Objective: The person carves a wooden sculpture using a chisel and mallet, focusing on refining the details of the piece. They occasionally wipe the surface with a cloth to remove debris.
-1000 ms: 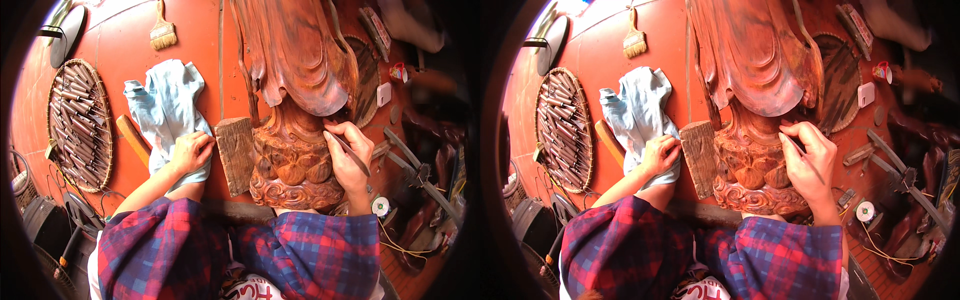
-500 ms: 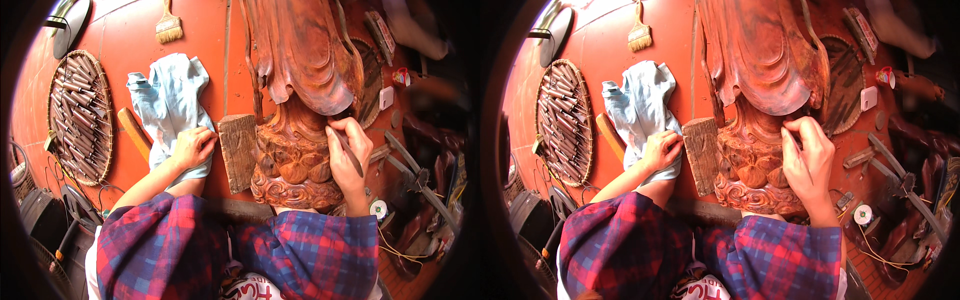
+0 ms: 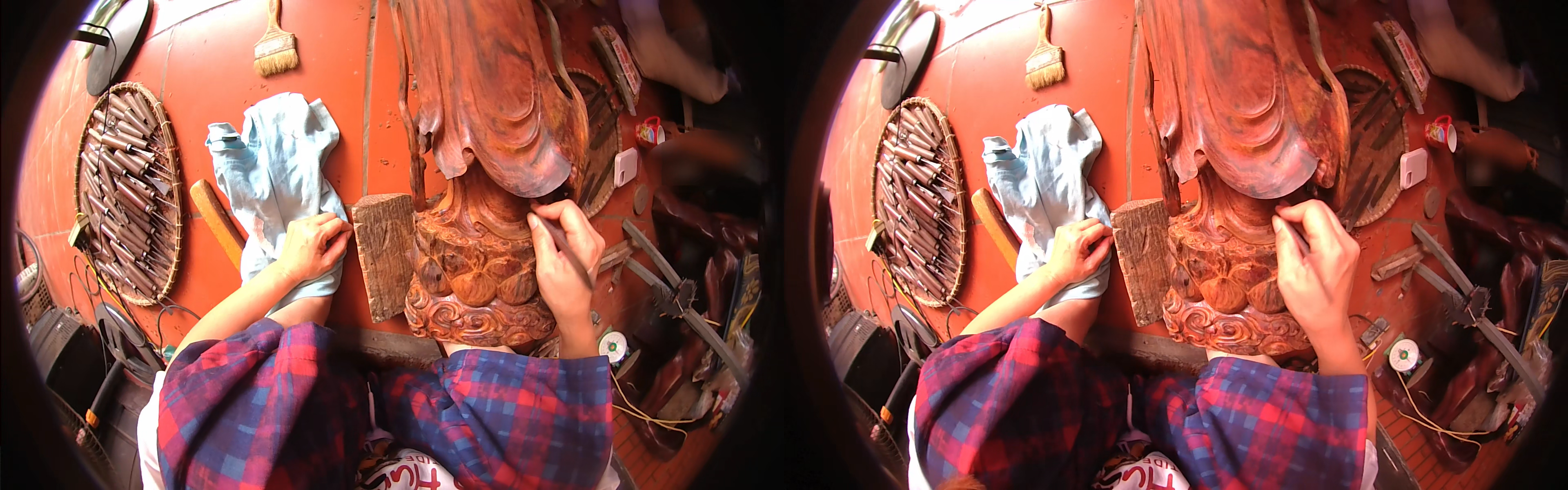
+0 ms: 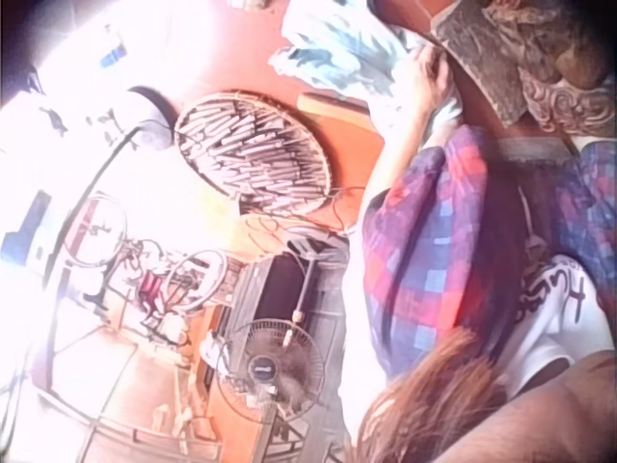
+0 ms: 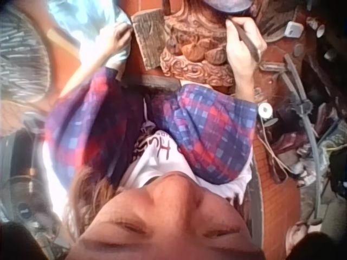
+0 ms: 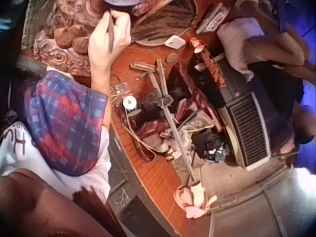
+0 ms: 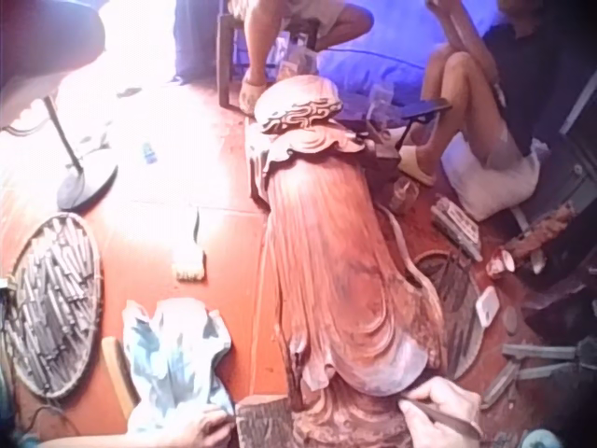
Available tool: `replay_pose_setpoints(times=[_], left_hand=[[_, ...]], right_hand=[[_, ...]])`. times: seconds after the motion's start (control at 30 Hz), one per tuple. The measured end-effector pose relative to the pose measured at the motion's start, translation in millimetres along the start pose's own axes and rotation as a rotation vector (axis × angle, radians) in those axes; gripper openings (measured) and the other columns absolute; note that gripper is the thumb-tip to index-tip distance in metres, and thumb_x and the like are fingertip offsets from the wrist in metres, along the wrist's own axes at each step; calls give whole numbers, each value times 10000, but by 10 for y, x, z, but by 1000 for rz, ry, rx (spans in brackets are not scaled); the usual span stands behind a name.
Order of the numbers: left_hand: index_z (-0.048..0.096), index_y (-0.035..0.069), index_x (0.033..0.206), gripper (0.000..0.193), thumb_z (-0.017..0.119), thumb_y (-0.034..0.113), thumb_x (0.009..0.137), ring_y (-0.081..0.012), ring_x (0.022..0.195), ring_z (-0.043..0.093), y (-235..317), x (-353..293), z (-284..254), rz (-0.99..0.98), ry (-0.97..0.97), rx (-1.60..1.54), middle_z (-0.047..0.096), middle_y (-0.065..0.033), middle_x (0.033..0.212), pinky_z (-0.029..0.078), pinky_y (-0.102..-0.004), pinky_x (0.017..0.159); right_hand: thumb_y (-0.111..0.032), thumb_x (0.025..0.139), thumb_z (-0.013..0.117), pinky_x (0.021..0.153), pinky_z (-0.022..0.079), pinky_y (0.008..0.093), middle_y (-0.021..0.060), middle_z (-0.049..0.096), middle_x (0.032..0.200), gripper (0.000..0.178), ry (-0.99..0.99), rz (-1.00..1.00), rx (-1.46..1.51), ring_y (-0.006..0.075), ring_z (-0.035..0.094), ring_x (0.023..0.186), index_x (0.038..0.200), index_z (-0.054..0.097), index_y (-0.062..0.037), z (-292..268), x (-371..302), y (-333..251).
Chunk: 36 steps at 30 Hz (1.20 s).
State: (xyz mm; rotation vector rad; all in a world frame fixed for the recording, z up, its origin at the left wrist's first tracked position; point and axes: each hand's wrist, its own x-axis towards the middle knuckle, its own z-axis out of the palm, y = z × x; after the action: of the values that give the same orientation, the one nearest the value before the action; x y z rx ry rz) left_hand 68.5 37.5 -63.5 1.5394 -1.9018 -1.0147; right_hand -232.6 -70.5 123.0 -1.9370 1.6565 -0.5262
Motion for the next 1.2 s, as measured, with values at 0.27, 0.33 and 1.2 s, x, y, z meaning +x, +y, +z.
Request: replay_pose_setpoints(times=[0.27, 0.33, 1.2], left_hand=[[684, 71, 868, 82, 666, 150, 864, -304, 693, 648, 11, -14, -16, -38, -40, 29, 620, -96, 770, 515, -401, 610], [684, 70, 869, 86, 665, 153, 865, -303, 694, 648, -5, -22, -22, -42, -48, 18, 621, -94, 772, 517, -401, 611], [666, 56, 878, 88, 658, 143, 866, -311, 697, 642, -75, -72, -39, -12, -7, -68, 627, -103, 783, 514, -408, 613]], right_hand=[[0, 952, 612, 836, 548, 273, 101, 703, 1005, 156, -3, 244, 517, 154, 686, 920, 1098, 656, 34, -217, 9, 164], [21, 931, 639, 864, 556, 284, 109, 699, 998, 158, -25, 350, 638, 174, 697, 925, 1088, 644, 40, -281, 15, 153], [-150, 887, 702, 740, 458, 320, 67, 596, 817, 175, -138, 246, -39, 169, 580, 794, 852, 656, 15, -20, 79, -21]])
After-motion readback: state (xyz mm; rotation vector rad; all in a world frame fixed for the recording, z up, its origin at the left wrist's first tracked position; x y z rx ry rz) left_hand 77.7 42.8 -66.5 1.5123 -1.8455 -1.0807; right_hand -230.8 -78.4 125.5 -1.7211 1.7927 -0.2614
